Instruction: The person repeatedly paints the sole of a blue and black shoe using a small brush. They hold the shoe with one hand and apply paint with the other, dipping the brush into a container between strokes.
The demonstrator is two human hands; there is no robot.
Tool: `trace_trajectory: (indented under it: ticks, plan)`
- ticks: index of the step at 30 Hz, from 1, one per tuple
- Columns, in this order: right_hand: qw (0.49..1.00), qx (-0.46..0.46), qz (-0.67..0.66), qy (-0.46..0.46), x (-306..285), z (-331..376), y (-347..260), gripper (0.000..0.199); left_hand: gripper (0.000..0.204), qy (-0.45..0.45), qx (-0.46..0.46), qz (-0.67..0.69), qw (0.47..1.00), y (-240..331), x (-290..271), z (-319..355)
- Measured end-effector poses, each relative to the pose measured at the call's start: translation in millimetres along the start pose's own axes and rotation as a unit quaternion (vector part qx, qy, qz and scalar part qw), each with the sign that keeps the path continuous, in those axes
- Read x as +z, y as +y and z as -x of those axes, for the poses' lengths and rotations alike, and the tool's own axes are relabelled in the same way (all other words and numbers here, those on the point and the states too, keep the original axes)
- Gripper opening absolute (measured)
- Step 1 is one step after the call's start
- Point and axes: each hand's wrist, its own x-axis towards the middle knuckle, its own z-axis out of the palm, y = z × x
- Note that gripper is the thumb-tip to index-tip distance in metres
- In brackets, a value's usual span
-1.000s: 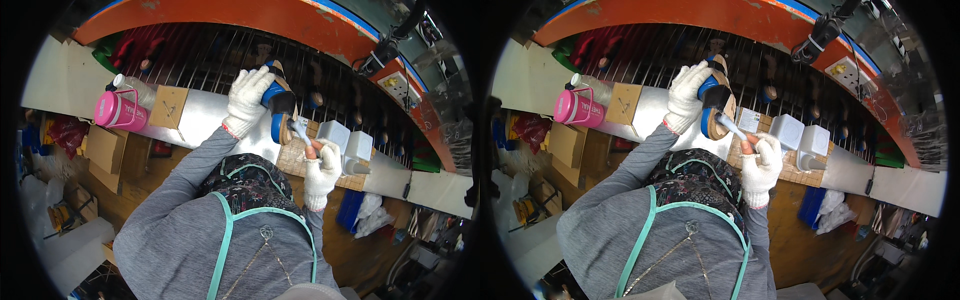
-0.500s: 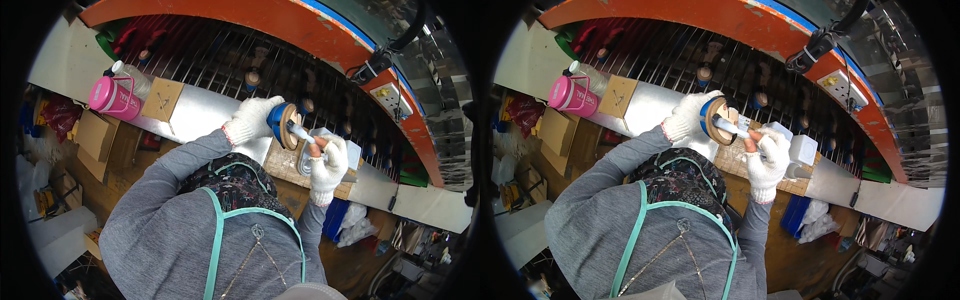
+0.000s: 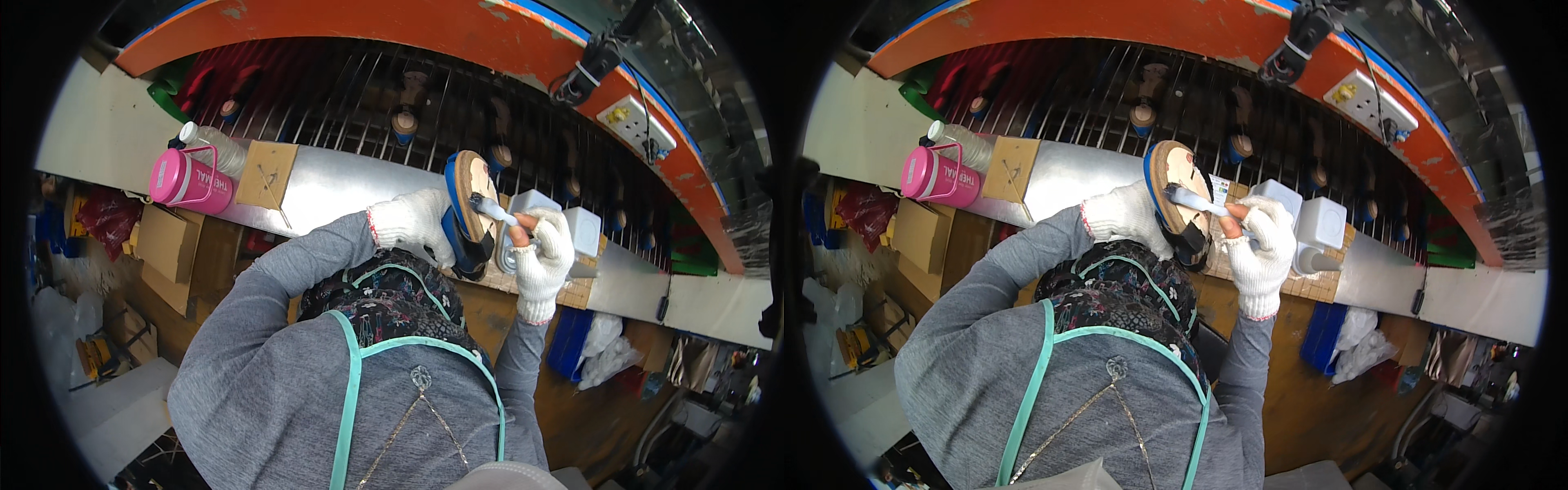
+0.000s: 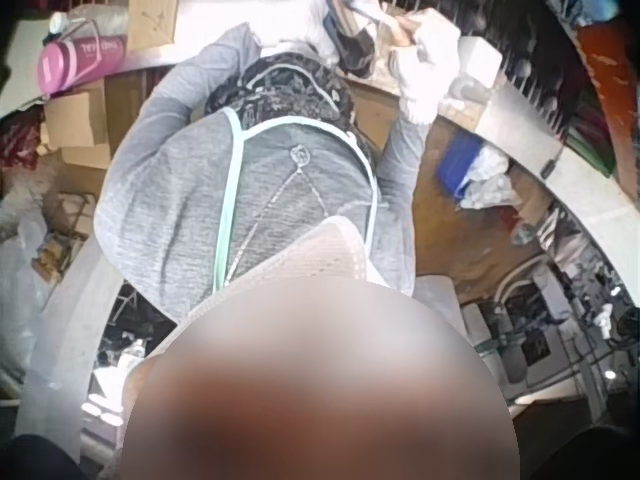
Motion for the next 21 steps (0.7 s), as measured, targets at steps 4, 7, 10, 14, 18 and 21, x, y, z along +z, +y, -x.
trace_trajectory:
  ticks: [4, 7, 10, 14, 18, 21]
  plan:
    - [1.000, 0.022, -0.019, -0.005, 0.0, 16.7, 5.4, 0.020, 0.073, -0.068, -0.014, 0.102, 0.992, 5.7, 7.9, -0.2]
    - [0.999, 0.038, -0.024, 0.000, 0.6, 29.4, 8.2, 0.020, 0.074, -0.090, -0.014, 0.117, 0.989, 6.6, 12.4, 0.8]
    - [0.999, 0.049, -0.006, -0.002, -4.6, 39.0, 9.9, 0.020, 0.074, -0.092, -0.041, 0.105, 0.989, 7.6, 14.3, 3.6]
    - [0.999, 0.042, 0.027, -0.015, -19.9, 49.5, 20.1, 0.020, 0.072, -0.087, -0.096, 0.056, 0.990, 9.2, 21.3, 3.1]
    - [0.982, 0.162, -0.091, -0.032, -38.7, 79.1, 50.6, 0.016, 0.065, -0.122, -0.130, 0.156, 0.972, 3.5, 21.7, 3.6]
    - [0.948, 0.307, -0.080, -0.005, -40.9, 118.3, 86.4, 0.015, 0.060, -0.095, -0.134, 0.179, 0.970, -15.0, 8.9, 14.5]
